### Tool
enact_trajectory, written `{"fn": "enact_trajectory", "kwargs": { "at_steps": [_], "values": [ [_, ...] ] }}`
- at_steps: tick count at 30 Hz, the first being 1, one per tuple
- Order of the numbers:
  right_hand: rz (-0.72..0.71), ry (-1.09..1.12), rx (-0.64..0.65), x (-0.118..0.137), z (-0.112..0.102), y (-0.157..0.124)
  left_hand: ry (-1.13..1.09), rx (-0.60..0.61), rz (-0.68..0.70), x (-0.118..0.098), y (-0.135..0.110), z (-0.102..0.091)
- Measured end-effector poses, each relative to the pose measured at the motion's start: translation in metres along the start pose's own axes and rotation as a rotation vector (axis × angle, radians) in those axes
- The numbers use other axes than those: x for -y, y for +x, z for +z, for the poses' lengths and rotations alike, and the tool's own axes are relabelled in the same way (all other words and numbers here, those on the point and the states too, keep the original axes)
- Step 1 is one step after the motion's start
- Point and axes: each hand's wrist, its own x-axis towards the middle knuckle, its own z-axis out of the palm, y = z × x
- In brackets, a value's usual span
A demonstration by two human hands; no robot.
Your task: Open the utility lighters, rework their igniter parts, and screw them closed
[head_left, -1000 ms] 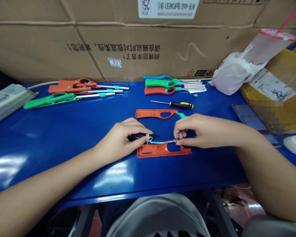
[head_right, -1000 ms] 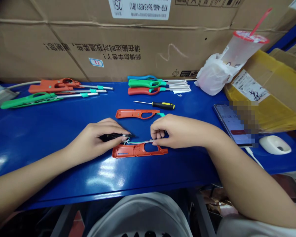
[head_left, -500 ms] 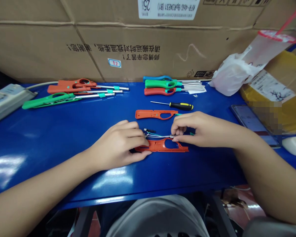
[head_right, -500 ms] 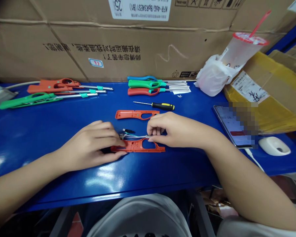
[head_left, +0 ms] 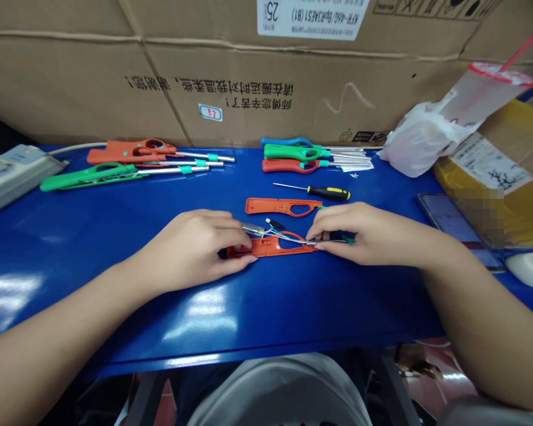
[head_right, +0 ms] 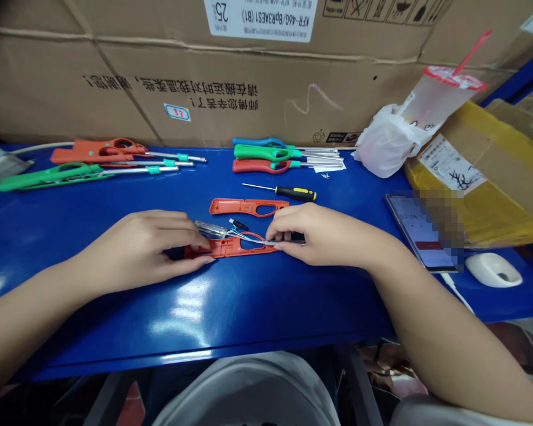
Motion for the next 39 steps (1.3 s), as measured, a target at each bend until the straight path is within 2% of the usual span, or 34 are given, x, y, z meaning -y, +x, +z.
{"fn": "enact_trajectory", "kwargs": {
  "at_steps": [14, 20, 22, 24, 27, 29, 35, 39],
  "values": [
    [-0.052, -0.275, -0.013, 0.000, 0.003, -0.003, -0.065, 0.024, -0.101, 0.006, 0.001, -0.004],
    [-0.059, -0.428, -0.015, 0.010, 0.010, -0.001, -0.074, 0.032, -0.120, 0.005, 0.001, -0.004],
    [-0.062, -0.517, -0.016, 0.014, 0.014, -0.001, -0.118, 0.012, -0.138, 0.005, 0.002, -0.003],
    [-0.069, -0.560, -0.018, 0.016, 0.017, -0.002, -0.166, -0.062, -0.160, 0.005, 0.004, -0.002],
    [-0.086, -0.542, -0.029, 0.014, 0.018, -0.003, -0.125, -0.165, -0.194, 0.011, 0.007, 0.003],
    [-0.080, -0.494, -0.032, 0.011, 0.017, -0.002, -0.096, -0.154, -0.220, 0.018, 0.008, 0.006],
    [0.004, -0.368, -0.036, 0.011, 0.015, -0.002, -0.297, -0.133, -0.340, 0.033, 0.008, 0.011],
    [0.002, -0.352, -0.042, 0.013, 0.015, -0.003, -0.279, -0.137, -0.278, 0.033, 0.006, 0.006]
  ]
}}
